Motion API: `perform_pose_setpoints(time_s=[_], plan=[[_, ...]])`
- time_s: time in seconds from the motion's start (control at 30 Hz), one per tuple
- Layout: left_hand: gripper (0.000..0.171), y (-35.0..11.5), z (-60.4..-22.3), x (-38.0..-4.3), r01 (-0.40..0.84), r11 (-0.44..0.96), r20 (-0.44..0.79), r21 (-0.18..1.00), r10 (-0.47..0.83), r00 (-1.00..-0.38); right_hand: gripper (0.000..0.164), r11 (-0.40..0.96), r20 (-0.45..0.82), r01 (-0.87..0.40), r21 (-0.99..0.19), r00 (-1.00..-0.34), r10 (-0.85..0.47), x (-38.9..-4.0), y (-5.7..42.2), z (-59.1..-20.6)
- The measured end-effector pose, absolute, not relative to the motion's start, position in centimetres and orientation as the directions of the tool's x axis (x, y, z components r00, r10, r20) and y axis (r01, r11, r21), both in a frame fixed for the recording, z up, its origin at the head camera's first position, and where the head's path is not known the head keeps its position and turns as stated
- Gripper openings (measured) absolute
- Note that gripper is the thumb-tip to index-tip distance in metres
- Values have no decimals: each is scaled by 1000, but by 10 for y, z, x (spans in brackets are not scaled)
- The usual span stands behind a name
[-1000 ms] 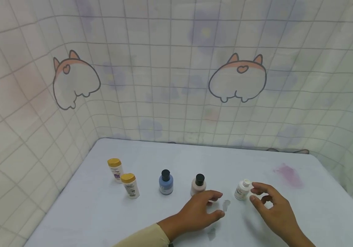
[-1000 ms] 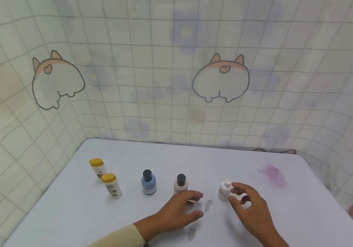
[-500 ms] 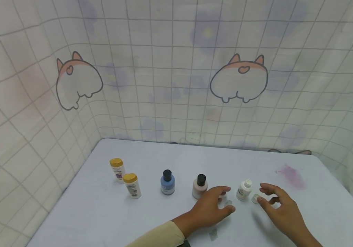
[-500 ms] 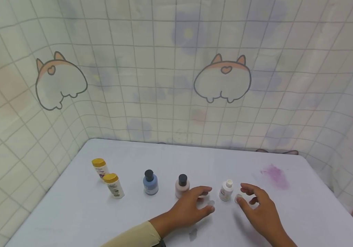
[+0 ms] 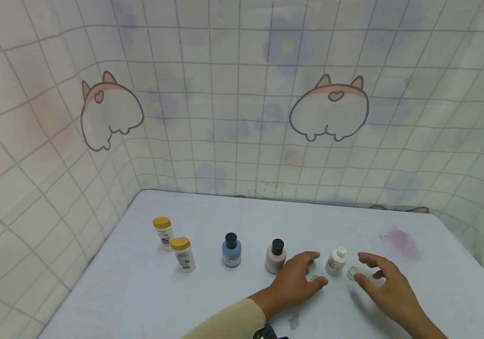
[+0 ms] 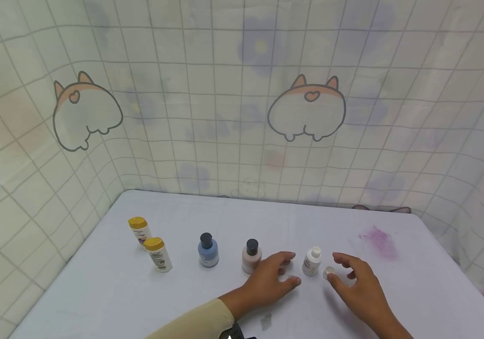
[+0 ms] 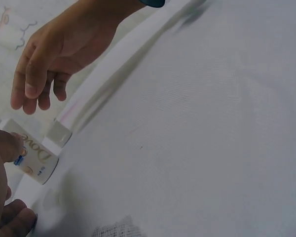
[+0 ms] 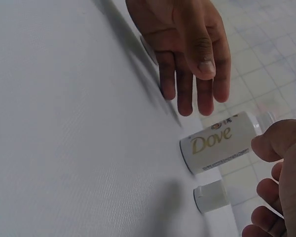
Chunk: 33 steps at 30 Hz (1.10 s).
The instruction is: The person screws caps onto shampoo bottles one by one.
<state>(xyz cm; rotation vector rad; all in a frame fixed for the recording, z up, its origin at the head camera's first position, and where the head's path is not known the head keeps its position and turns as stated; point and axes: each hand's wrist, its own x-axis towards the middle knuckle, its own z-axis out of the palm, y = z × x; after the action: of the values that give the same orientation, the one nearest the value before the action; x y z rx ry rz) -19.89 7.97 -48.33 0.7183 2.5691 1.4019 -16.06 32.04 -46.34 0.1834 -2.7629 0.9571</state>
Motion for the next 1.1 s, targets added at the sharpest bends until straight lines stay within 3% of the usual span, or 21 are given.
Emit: perform_pose_setpoints(time_s=[1.1], plan=[[53,117,-488,-214,369,501,160,783,411,-897,48,814,218,-240,-529,-965,-143,-179,330,-486]])
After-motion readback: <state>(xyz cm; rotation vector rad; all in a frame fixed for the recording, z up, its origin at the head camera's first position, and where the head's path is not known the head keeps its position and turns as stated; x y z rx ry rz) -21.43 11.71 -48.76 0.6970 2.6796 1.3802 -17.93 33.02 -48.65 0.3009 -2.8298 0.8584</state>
